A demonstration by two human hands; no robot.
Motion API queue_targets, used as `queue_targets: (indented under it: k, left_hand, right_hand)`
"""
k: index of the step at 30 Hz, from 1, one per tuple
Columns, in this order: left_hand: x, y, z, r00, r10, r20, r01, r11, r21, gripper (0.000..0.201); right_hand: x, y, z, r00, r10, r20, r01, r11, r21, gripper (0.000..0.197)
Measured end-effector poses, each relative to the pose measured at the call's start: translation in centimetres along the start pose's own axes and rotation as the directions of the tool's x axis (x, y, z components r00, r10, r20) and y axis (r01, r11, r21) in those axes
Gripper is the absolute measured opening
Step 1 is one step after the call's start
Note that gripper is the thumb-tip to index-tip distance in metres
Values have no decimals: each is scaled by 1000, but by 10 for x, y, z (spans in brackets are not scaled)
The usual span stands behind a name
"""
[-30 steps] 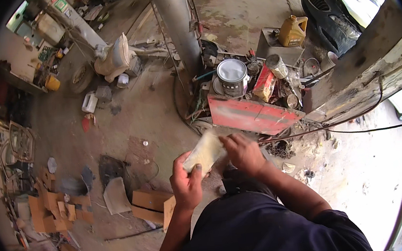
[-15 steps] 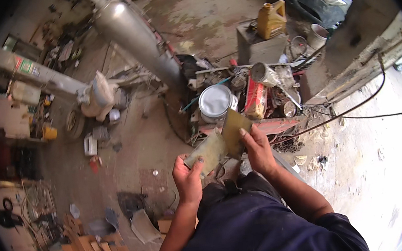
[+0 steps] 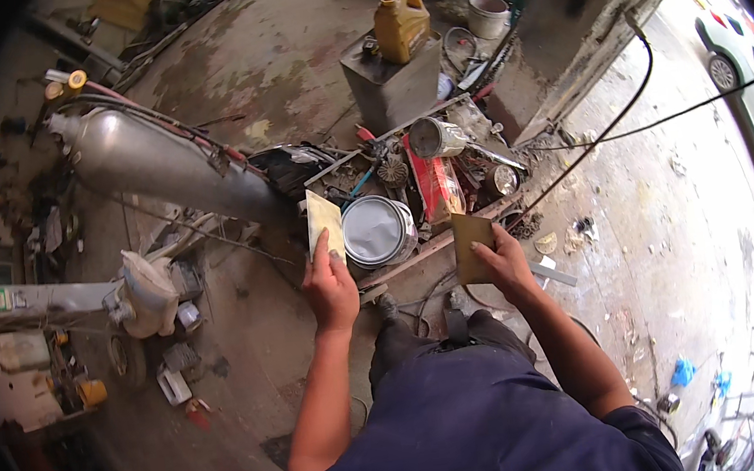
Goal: The person sands a section of a white car hood using a sanding block, then wipes the area with a cloth. The person walks around the garage, picks up a rag, and returns to wipe the hood again. The person also handles a sanding block and a small container.
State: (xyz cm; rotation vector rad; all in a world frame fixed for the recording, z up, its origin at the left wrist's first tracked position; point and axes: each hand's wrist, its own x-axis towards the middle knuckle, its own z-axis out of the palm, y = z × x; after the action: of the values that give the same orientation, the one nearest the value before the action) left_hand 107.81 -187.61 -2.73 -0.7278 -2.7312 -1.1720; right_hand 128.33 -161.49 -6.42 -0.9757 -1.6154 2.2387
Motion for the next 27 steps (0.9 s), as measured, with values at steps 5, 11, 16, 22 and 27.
queue_targets:
  k: [5, 11, 16, 22, 27]
  left_hand:
    - [41, -39, 33, 870, 244, 428, -336, 929, 153, 128]
    - [60, -44, 53, 700, 242, 672, -441, 886, 141, 148]
    - [62, -41, 57, 700, 220, 680, -439, 883, 166, 142]
    - [73, -53, 51, 634, 247, 733, -436, 897, 75, 128]
    - [69, -75, 42, 661, 393, 639, -382, 909, -164, 107]
  right_hand:
    - [29, 19, 54, 991, -78, -109, 62, 987, -146, 36]
    - [49, 45, 101, 955, -91, -281, 10, 961, -276, 32]
    - [48, 59, 113, 961, 40, -275, -87, 983, -161, 30]
    - [47, 52, 114, 988, 153, -26, -146, 973, 181, 29]
    - [46, 32, 99, 994, 106, -29, -98, 975, 201, 38]
